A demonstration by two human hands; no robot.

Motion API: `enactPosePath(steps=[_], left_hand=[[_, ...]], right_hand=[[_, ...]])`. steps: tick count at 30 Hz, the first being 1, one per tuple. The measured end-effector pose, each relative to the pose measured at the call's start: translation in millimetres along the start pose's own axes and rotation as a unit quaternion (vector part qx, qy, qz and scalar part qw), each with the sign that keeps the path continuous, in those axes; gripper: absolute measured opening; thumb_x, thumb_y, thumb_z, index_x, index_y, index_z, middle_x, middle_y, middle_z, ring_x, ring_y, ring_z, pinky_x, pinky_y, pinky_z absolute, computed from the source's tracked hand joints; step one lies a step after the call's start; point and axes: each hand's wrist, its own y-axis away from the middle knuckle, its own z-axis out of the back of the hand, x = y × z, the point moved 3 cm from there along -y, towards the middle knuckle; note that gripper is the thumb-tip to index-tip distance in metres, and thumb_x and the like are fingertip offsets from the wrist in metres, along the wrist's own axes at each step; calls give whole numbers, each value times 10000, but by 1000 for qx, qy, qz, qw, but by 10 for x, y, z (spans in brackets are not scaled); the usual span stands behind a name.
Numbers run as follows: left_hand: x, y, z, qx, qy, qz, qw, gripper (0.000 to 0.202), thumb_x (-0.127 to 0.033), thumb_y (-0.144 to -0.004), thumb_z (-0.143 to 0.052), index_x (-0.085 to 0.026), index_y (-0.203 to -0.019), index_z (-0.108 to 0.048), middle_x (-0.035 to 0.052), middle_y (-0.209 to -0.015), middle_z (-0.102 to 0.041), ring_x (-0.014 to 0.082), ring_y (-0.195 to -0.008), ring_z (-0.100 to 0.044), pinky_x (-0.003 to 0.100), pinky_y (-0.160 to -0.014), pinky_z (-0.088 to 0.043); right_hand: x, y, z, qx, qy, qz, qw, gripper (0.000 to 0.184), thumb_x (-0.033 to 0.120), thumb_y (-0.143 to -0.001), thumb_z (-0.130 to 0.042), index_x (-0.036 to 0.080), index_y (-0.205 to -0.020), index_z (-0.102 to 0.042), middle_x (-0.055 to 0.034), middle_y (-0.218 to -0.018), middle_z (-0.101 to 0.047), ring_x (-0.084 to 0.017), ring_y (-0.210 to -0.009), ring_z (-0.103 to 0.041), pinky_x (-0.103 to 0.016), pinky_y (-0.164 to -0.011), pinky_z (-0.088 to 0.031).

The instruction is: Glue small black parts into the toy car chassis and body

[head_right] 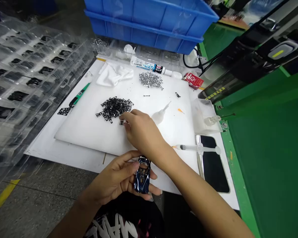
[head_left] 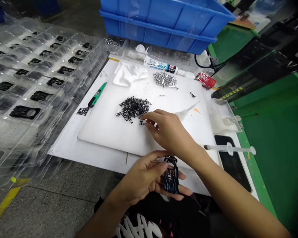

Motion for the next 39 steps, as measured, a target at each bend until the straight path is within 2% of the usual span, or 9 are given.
enactPosePath(steps=[3,9,18,22,28,32,35,37,39], left_hand=[[-12,-15,0,9,-1,7,1000,296,-337,-974,-594,-194,-1232,-579,138,-990,-756,324,-893,-794,330,-714,-663],[-35,-10,-16,8,-3,10,1000,315,-313,-991,-541,-194,-1282,-571,132,-1002,-743,323,-912,-791,319,-721,-662],[-39,-28,-43,-5,-4,14,1000,273,-339,-982,-571,-184,-1205,-601,131,-1011,-750,324,-903,-792,316,-713,-664],[-33,-33,-47,-15,1,15,1000,277,-294,-997,-531,-185,-1248,-572,138,-1024,-747,333,-912,-789,317,-720,-665],[-26,-5,-33,-14,6,5,1000,286,-280,-1005,-511,-183,-1271,-551,137,-1029,-748,344,-924,-784,327,-728,-670],[-48,1,-33,-6,25,-23,999,299,-293,-1009,-513,-204,-1291,-560,132,-1051,-756,339,-964,-777,336,-764,-671],[-47,-4,-40,-9,38,-37,999,365,-314,-1025,-481,-214,-1371,-539,156,-1126,-750,333,-994,-771,350,-805,-670],[-39,-8,-42,-9,47,-43,998,395,-300,-1034,-461,-217,-1416,-517,172,-1179,-742,317,-1022,-767,369,-849,-668],[-31,-9,-38,-6,58,-48,997,391,-252,-1031,-476,-227,-1418,-524,152,-1175,-752,279,-1029,-769,371,-874,-667]], right_hand=[[-9,-53,-51,13,62,43,997,321,89,-971,-492,175,-1185,-715,-110,-1062,-677,-200,-854,-633,-319,-717,-457],[-9,-42,-27,33,152,152,976,281,77,-981,-438,142,-944,-709,-116,-1070,-663,-218,-883,-592,-319,-640,-389],[-82,191,-6,-21,91,144,985,245,125,-1000,-514,100,-1183,-674,-133,-1130,-666,-197,-947,-654,-302,-763,-544],[-159,110,-100,-32,71,165,983,204,129,-994,-543,137,-1098,-718,-95,-1073,-682,-182,-922,-663,-293,-790,-553],[-170,26,-110,-69,90,187,976,182,148,-999,-487,105,-1029,-661,-140,-991,-663,-220,-819,-632,-327,-626,-514],[-103,408,232,-143,45,148,978,151,185,-1015,-513,137,-1147,-569,-113,-1090,-679,-187,-944,-682,-296,-748,-561],[-79,915,489,-224,-3,0,975,164,250,-959,-656,210,-1106,-596,-3,-916,-715,-130,-775,-708,-233,-680,-554],[-18,1231,533,-221,10,-48,974,97,274,-955,-666,231,-1034,-631,31,-808,-697,-106,-674,-682,-214,-638,-550],[64,1460,484,-190,9,-49,981,79,247,-968,-650,227,-1045,-650,23,-855,-710,-102,-675,-681,-198,-683,-577]])
